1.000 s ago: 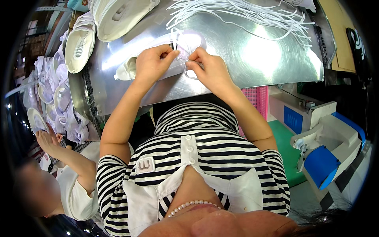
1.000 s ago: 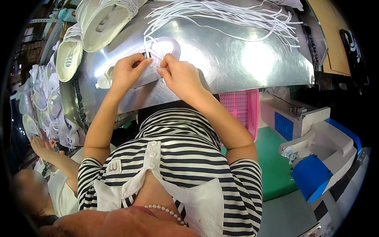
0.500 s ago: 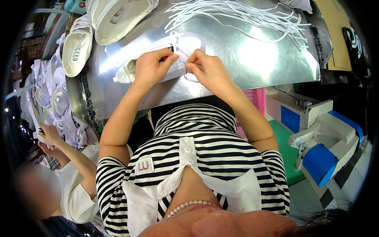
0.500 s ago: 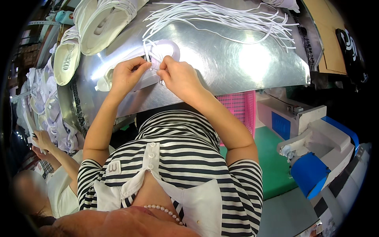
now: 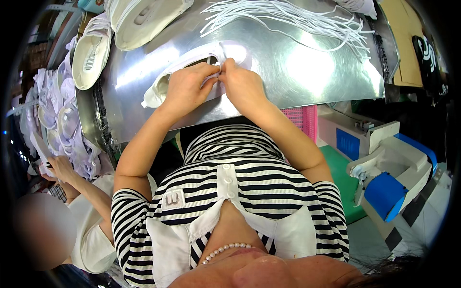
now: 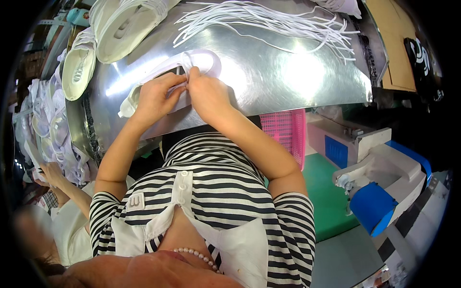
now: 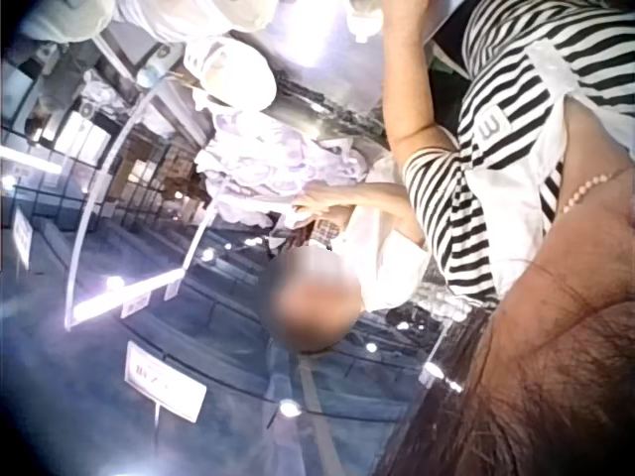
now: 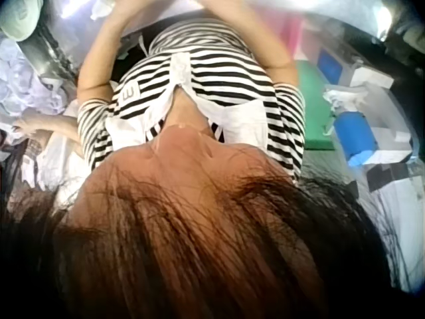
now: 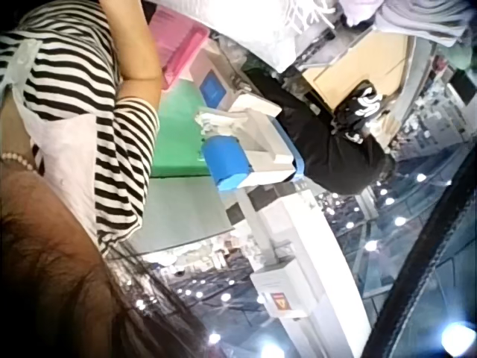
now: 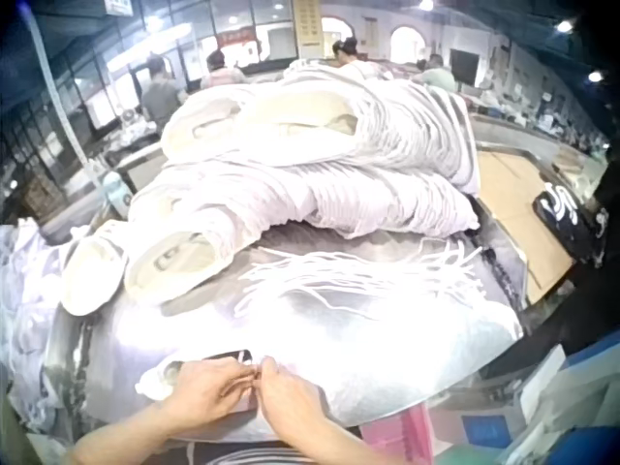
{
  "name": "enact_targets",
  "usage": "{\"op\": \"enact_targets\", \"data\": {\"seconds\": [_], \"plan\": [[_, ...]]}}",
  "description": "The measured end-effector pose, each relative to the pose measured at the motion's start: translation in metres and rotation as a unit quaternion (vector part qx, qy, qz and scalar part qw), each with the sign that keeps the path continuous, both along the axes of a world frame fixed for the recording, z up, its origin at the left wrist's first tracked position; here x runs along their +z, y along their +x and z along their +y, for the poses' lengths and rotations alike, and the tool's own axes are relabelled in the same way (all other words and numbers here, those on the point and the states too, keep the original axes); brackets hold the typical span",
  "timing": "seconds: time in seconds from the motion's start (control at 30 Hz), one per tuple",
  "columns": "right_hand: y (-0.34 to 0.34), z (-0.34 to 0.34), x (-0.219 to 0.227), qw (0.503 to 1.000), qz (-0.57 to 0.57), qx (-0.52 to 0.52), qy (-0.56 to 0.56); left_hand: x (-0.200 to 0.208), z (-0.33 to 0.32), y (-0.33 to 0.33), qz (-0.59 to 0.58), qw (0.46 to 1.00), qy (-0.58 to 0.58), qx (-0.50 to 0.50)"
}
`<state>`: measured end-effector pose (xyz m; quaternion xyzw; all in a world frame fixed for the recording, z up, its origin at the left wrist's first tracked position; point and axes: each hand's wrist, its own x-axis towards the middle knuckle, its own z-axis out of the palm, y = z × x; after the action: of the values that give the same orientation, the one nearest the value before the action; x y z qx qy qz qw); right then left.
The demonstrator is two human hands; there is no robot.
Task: The person laces white shoe uppers by threading white laces through eyelets and tying them.
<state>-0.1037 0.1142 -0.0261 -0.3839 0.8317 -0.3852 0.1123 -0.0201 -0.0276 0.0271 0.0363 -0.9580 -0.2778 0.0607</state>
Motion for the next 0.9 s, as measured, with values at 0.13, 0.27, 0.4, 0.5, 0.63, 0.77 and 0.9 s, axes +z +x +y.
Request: {"op": "enact_targets", "data": {"seconds": [0.13,0.27,0.4,0.5,0.63,0.77,0.9], "plan": [[-0.016,0.065,0.024,0.998,-0.057,0.04,-0.004,0.004,-0.004,0.022,0.057,0.991,-0.124,-0.013],[-0.068,0.082,0.024,0.933,-0.295,-0.099,-0.183,0.001,-0.01,0.034,0.165,0.969,-0.156,-0.101],[-0.054,0.034,0.017,0.909,-0.38,-0.022,-0.171,0.002,-0.01,0.031,0.138,0.979,-0.118,-0.096],[-0.053,0.025,0.009,0.926,-0.281,-0.071,-0.242,0.008,-0.021,0.034,0.122,0.991,-0.044,0.017],[-0.042,0.02,0.018,0.93,-0.263,-0.056,-0.249,0.004,-0.049,0.039,-0.114,0.946,0.284,0.106],[-0.028,0.013,0.017,0.937,-0.238,-0.024,-0.254,0.023,-0.036,0.018,-0.37,0.858,0.329,0.137],[-0.028,0.014,0.02,0.955,-0.179,-0.036,-0.235,0.006,-0.038,0.013,-0.348,0.811,0.46,0.098]]}}
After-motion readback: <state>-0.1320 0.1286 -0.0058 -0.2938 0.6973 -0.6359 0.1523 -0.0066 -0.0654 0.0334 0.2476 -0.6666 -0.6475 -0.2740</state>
